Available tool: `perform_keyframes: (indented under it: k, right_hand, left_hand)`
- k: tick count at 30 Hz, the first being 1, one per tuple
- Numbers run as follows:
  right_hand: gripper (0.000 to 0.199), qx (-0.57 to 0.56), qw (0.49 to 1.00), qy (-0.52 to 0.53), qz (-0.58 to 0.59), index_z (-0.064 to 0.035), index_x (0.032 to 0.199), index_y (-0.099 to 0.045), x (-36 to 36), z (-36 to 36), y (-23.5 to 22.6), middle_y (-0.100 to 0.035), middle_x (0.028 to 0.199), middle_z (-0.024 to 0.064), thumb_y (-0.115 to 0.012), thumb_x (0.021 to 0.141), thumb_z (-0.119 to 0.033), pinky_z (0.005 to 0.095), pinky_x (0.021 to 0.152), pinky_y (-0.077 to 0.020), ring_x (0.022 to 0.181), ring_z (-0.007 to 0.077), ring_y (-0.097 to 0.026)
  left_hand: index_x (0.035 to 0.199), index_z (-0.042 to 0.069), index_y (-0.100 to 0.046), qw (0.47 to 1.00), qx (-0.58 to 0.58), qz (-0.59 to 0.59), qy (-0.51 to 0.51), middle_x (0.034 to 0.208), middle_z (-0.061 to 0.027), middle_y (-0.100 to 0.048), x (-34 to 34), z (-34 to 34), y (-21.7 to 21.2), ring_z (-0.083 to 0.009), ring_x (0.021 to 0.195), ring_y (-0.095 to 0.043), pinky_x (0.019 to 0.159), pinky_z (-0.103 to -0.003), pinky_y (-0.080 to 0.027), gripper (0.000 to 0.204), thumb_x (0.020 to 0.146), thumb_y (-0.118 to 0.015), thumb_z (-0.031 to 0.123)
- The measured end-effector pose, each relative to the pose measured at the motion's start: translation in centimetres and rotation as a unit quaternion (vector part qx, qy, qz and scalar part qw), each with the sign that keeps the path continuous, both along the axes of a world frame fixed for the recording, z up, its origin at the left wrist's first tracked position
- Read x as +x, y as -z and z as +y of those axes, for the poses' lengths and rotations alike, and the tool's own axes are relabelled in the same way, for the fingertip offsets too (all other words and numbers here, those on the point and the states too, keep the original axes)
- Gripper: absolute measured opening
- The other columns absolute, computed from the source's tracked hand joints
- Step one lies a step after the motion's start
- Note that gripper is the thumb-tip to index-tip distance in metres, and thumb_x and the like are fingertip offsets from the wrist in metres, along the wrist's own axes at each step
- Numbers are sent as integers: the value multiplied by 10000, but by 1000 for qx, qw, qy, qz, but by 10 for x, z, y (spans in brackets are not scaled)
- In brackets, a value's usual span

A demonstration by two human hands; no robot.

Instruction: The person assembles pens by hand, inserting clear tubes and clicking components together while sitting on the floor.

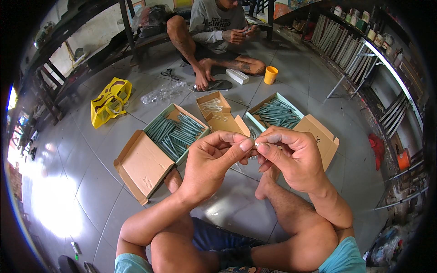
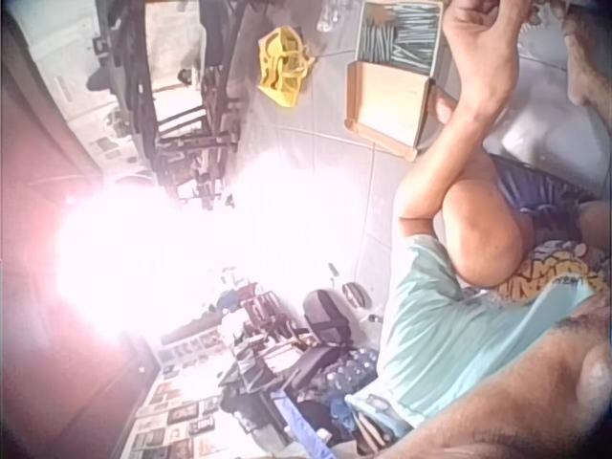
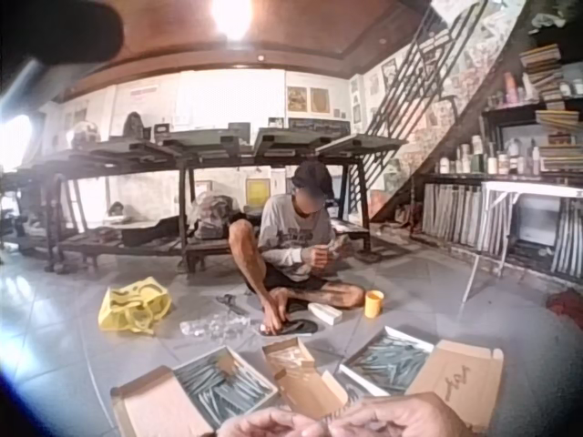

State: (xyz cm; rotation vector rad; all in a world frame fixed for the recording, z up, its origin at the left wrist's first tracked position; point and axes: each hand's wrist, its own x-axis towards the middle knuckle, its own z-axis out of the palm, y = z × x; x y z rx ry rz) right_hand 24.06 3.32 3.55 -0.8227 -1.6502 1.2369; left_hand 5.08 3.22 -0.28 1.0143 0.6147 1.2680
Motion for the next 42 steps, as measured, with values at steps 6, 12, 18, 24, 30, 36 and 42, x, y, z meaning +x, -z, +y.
perform_keyframes:
  k: [6, 12, 18, 24, 30, 36, 42]
  right_hand:
    - [181, -13, 1000, 3, -8, 52, 1011, -681, 0, 0, 0, -683, 928, 69, -628, 945, -108, 212, 637, -564, 764, 90, -652]
    - [183, -9, 1000, 2, 4, 57, 1010, -680, -1, 1, 1, -684, 929, 73, -626, 945, -106, 214, 636, -564, 764, 91, -651]
    - [177, -7, 1000, -1, 5, 62, 1006, -680, -2, 0, 0, -684, 932, 77, -621, 942, -92, 217, 639, -564, 765, 90, -648]
    - [178, -14, 1000, 0, -5, 56, 1003, -683, -1, 0, -1, -688, 923, 73, -621, 940, -99, 213, 641, -560, 772, 87, -647]
    - [180, -11, 1000, -1, 3, 54, 1000, -683, -2, 0, -1, -689, 916, 70, -627, 939, -106, 213, 642, -560, 773, 84, -647]
    - [171, -15, 1000, -1, 18, 57, 980, -687, -2, 2, 1, -690, 897, 66, -644, 930, -100, 217, 642, -564, 777, 79, -644]
    - [165, -18, 999, -2, 30, 60, 958, -691, 0, 4, 5, -687, 874, 62, -663, 915, -96, 216, 635, -559, 749, 74, -628]
  left_hand:
    - [1028, -38, -647, 1000, -3, 2, 2, 913, -82, -688, 0, 0, -1, -104, 794, -613, 729, -241, -512, 188, 923, -678, 114]
    - [1027, -39, -647, 1000, -5, 1, 5, 905, -84, -689, 0, 0, -1, -103, 790, -612, 728, -241, -512, 189, 922, -679, 115]
    - [1027, -38, -646, 1000, 5, -1, 4, 916, -87, -691, -1, 0, 0, -103, 793, -615, 731, -242, -514, 187, 921, -680, 111]
    - [1025, -36, -644, 1000, 1, -4, 2, 928, -85, -690, -1, 1, 2, -102, 794, -616, 736, -242, -515, 182, 920, -680, 107]
    - [1019, -34, -646, 1000, 12, 0, -3, 921, -78, -686, -1, 1, 3, -100, 790, -615, 726, -238, -515, 179, 916, -685, 108]
    - [1017, -30, -652, 1000, 13, 15, -8, 912, -71, -683, -2, 1, 2, -96, 781, -613, 716, -236, -515, 180, 914, -690, 113]
    - [1032, -30, -658, 1000, 18, 21, -3, 912, -66, -683, -2, 1, 3, -93, 783, -611, 717, -233, -515, 191, 912, -693, 114]
